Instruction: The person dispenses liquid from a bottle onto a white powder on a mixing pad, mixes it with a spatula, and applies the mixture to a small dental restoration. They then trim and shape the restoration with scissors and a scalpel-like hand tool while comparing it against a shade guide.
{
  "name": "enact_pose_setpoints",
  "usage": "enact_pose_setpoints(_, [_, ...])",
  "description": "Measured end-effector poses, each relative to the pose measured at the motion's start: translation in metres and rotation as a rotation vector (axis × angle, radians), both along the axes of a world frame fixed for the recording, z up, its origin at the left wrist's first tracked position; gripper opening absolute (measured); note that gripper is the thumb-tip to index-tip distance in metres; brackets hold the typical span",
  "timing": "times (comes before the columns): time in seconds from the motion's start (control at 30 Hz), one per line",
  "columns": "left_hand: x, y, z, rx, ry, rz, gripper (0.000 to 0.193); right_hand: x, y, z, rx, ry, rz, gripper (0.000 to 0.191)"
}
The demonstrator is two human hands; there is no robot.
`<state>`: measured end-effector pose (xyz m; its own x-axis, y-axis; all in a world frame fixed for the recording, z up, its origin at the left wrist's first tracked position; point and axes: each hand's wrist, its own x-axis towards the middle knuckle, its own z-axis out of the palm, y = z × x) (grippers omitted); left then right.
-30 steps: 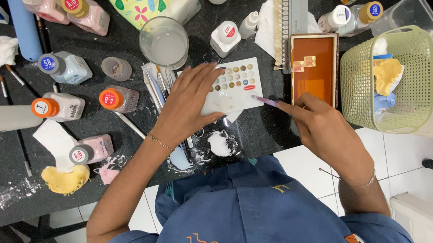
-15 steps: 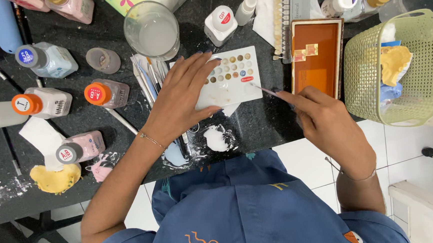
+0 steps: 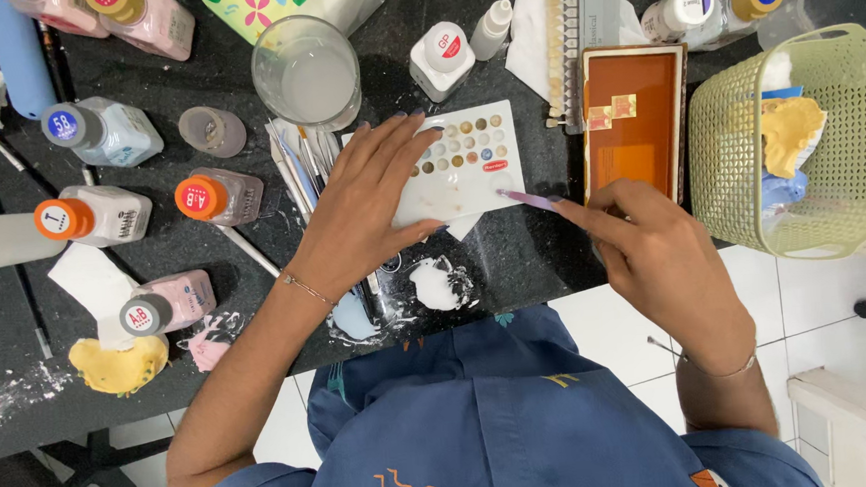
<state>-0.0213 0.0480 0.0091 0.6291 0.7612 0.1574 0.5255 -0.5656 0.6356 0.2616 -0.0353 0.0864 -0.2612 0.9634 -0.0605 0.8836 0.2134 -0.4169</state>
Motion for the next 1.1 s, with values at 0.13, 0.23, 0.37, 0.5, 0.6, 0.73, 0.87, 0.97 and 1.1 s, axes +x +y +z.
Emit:
enact_pose_setpoints(0.13, [-0.0006, -0.0003, 0.0016, -0.009, 0.012, -0.009, 0.093, 0.0015, -0.0020, -0.0015, 0.032, -0.006, 0.004, 0.043])
enact_pose_setpoints(0.23, [-0.0013, 0.0001, 0.0027, -0.012, 0.018, -0.005, 0.093, 0.0027, -0.0031, -0.0028, 0.044, -0.027, 0.031, 0.049])
enact_pose_setpoints(0.37, [-0.0007, 0.0004, 0.0033, -0.016, 0.016, -0.014, 0.092, 0.0050, -0.0008, -0.0031, 0.078, -0.044, 0.036, 0.049])
enact_pose_setpoints(0.5, [-0.0006, 0.0007, 0.0033, -0.014, 0.014, -0.016, 0.091, 0.0046, 0.0018, -0.0038, 0.017, 0.018, 0.066, 0.052])
enact_pose_setpoints(0.6, [-0.0005, 0.0003, 0.0024, 0.007, 0.013, -0.015, 0.090, 0.0035, 0.0030, -0.0058, 0.025, -0.005, 0.054, 0.055])
enact_pose_setpoints(0.73, [-0.0014, -0.0006, 0.0016, -0.002, 0.014, -0.013, 0.089, 0.0046, 0.0035, -0.0071, 0.035, -0.007, 0.060, 0.054])
enact_pose_setpoints(0.87, [-0.0005, 0.0000, 0.0016, -0.012, 0.015, -0.014, 0.090, 0.0062, 0.0049, -0.0057, 0.014, -0.026, 0.030, 0.052])
enact_pose_setpoints(0.97, [-0.0009, -0.0001, 0.0026, -0.029, 0.020, -0.007, 0.091, 0.0053, 0.0047, -0.0036, 0.055, -0.032, 0.042, 0.052])
enact_pose_setpoints(1.1, [-0.0001, -0.0004, 0.0038, -0.032, 0.018, -0.006, 0.091, 0.0012, 0.0030, -0.0015, -0.042, 0.035, -0.016, 0.047])
